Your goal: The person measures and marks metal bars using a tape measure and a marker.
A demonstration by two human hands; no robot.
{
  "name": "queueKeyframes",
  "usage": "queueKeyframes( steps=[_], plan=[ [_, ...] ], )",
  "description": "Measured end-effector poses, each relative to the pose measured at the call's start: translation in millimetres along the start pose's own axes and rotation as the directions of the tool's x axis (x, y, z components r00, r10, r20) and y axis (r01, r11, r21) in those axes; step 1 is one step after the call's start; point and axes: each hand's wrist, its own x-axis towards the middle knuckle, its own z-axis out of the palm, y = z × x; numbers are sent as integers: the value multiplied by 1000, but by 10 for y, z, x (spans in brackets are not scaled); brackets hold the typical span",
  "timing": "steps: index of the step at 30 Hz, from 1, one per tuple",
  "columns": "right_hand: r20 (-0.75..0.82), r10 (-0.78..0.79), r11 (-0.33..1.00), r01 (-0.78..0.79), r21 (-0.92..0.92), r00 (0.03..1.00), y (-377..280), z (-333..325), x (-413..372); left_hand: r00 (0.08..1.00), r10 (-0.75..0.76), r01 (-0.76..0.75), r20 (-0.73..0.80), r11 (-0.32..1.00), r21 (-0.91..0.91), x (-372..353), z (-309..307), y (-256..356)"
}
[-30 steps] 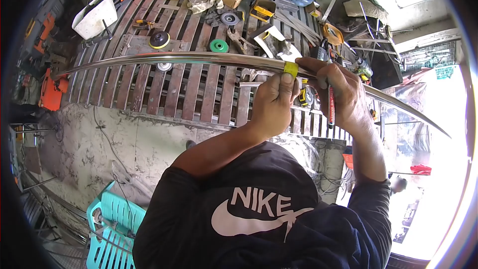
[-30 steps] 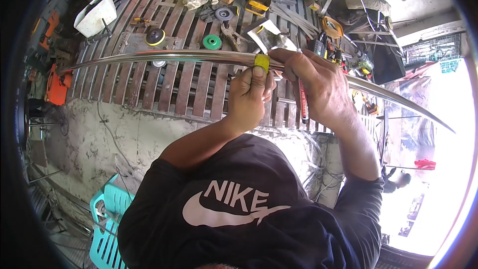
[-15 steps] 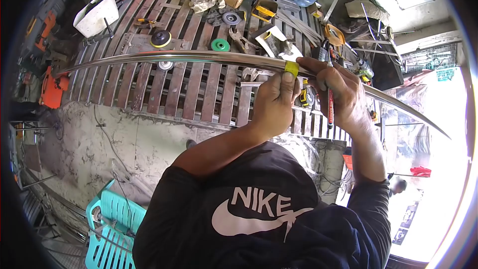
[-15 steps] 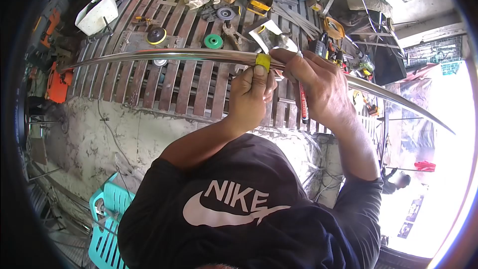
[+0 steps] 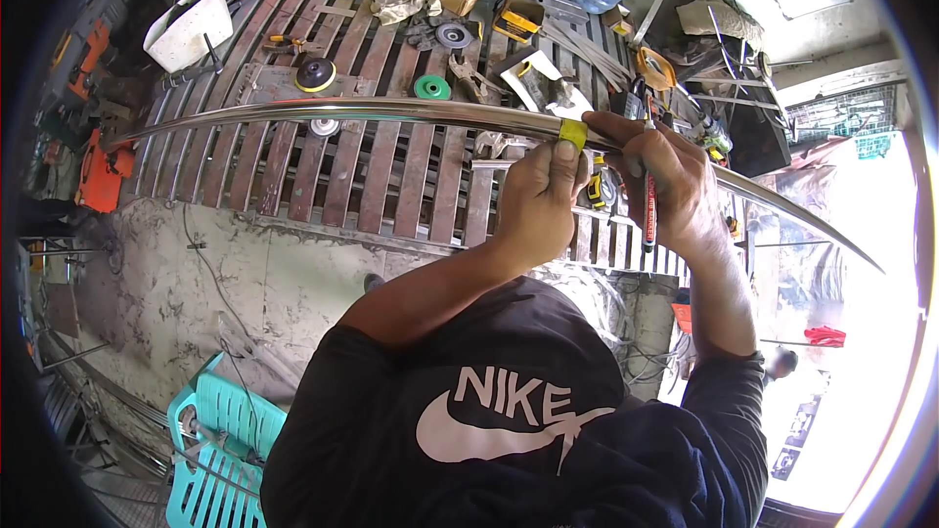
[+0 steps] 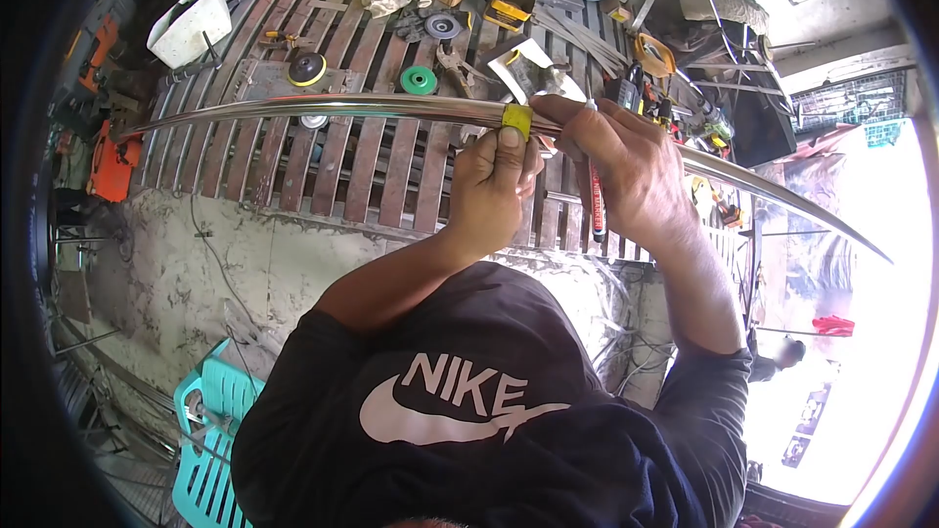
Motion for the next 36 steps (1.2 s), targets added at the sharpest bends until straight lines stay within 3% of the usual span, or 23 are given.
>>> queueKeyframes(
  steps=[11,21,24,26,29,33,36],
  plan=[
    [4,-7,1000,7,-8,1000,-46,-57,40,997,74,-74,21,997,-37,21,7,-18],
    [-8,44,998,-44,35,999,-102,-77,47,999,34,-34,-1,994,-107,-18,35,-17],
    [-59,-75,996,72,-52,995,-136,-162,94,1000,9,-8,5,987,-160,-32,35,-30],
    [-118,-73,996,67,-50,990,-93,-177,0,1000,3,-1,7,978,-208,-29,42,-45],
    [-269,-157,987,145,-64,950,-56,-179,-66,1000,0,6,28,973,-232,-34,24,-48],
    [-214,-48,995,28,-99,976,-284,-283,-91,1000,18,-14,18,977,-211,-55,46,16],
    [-270,-79,997,72,-36,960,-311,-164,-87,999,26,-19,30,976,-218,-45,39,32]
  ],
)
